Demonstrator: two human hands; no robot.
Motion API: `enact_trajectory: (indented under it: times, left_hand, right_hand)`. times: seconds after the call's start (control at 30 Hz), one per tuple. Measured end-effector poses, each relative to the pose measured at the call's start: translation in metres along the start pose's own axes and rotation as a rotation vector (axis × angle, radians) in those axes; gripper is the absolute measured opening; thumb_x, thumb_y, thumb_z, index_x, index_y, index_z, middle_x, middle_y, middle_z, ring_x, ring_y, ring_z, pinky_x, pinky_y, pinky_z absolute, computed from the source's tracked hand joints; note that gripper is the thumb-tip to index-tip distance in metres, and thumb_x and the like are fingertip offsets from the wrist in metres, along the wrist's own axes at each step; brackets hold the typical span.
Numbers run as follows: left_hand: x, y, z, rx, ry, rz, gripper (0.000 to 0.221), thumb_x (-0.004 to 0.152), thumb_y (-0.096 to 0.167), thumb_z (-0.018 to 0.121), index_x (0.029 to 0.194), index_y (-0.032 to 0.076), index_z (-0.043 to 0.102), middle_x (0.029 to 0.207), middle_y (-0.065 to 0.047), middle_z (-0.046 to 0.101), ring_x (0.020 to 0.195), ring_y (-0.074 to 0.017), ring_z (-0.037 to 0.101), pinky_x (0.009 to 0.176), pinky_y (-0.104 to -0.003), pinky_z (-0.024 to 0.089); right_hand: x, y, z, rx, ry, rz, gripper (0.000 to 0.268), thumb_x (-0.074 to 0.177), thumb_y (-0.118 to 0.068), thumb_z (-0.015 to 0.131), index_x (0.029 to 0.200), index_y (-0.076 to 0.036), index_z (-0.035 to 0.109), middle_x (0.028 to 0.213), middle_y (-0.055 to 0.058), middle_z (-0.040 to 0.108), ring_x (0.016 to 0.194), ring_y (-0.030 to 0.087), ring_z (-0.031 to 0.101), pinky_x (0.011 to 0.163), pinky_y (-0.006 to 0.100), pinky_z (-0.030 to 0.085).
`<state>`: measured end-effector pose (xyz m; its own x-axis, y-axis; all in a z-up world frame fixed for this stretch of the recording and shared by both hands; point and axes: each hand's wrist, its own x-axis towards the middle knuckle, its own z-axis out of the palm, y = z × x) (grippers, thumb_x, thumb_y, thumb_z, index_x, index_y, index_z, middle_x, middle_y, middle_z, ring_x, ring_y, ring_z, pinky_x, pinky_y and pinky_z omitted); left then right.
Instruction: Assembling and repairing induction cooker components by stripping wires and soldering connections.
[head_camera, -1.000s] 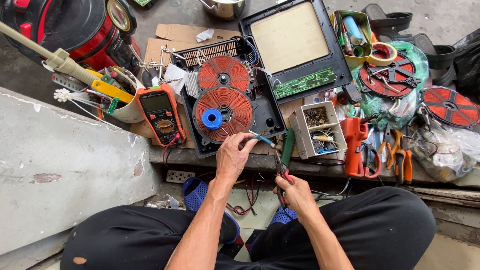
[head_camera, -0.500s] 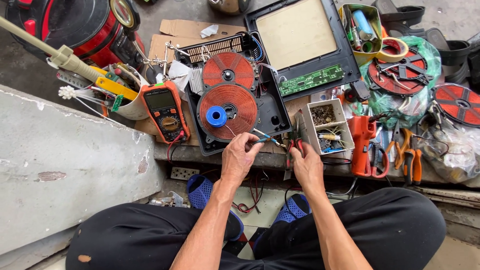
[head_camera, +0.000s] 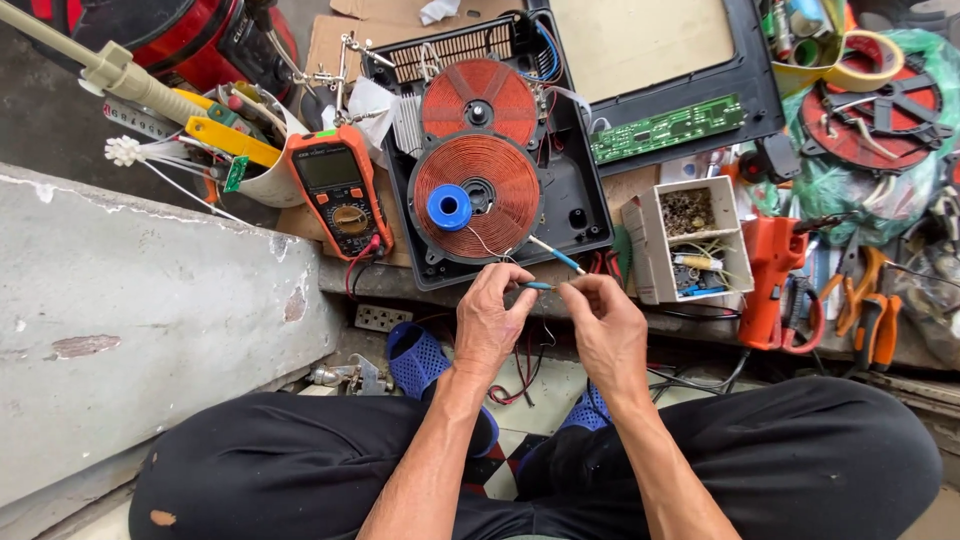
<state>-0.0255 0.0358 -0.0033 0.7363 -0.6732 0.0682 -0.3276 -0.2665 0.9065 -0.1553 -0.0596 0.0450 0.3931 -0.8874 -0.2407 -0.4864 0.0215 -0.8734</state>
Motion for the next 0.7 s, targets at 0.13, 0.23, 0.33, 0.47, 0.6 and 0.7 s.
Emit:
enact_trajectory:
  times: [0.13,0.23,0.33,0.47,0.6,0.7]
  left_hand:
    - [-0.004,0.002,0.004,-0.028,0.013,-0.009,0.017,0.091,0.016,0.088,0.102,0.021,0.075,0.107,-0.001,0.078,0.096,-0.0234,0.078,0.087,-0.035,0.066]
    - [-0.003,0.004,0.004,-0.017,0.032,0.008,0.016,0.094,0.017,0.088,0.102,0.020,0.074,0.110,-0.002,0.078,0.097,-0.0242,0.078,0.088,-0.037,0.066]
    - [-0.003,0.008,0.004,-0.001,0.057,0.015,0.017,0.094,0.017,0.089,0.100,0.019,0.073,0.111,-0.002,0.078,0.100,-0.0235,0.079,0.089,-0.036,0.066]
    - [-0.004,0.011,0.005,0.056,0.071,0.041,0.016,0.095,0.017,0.089,0.099,0.017,0.073,0.114,-0.002,0.078,0.104,-0.0259,0.080,0.091,-0.039,0.066]
    - [-0.006,0.007,0.010,0.067,0.087,0.048,0.016,0.096,0.017,0.088,0.099,0.018,0.073,0.117,-0.001,0.078,0.108,-0.0246,0.080,0.094,-0.039,0.066]
    - [-0.007,0.007,0.011,0.082,0.085,0.053,0.015,0.097,0.018,0.088,0.100,0.017,0.073,0.117,-0.002,0.078,0.110,-0.0257,0.079,0.095,-0.039,0.066]
  right_hand:
    - [-0.021,0.000,-0.005,0.099,-0.025,0.052,0.015,0.102,-0.016,0.083,0.115,-0.009,0.083,0.092,0.011,0.082,0.084,0.016,0.077,0.077,0.032,0.064]
    - [-0.024,-0.002,-0.005,0.131,-0.029,0.065,0.016,0.104,-0.014,0.079,0.119,-0.008,0.080,0.093,0.013,0.082,0.082,0.015,0.075,0.078,0.035,0.064]
    - [-0.022,-0.007,-0.007,0.215,-0.008,0.135,0.016,0.108,-0.013,0.073,0.117,-0.001,0.078,0.101,0.019,0.083,0.091,0.020,0.080,0.085,0.035,0.065]
    - [-0.020,-0.002,0.002,0.296,-0.061,0.248,0.022,0.106,-0.021,0.078,0.111,0.001,0.079,0.094,0.020,0.083,0.082,0.020,0.077,0.078,0.033,0.064]
    - [-0.023,0.005,0.005,0.372,-0.120,0.347,0.022,0.103,-0.016,0.080,0.111,0.004,0.076,0.095,0.021,0.081,0.086,0.021,0.076,0.077,0.032,0.063]
    - [-0.022,0.016,0.004,0.389,-0.161,0.379,0.021,0.102,-0.012,0.080,0.113,0.005,0.075,0.098,0.023,0.081,0.091,0.024,0.077,0.080,0.035,0.062]
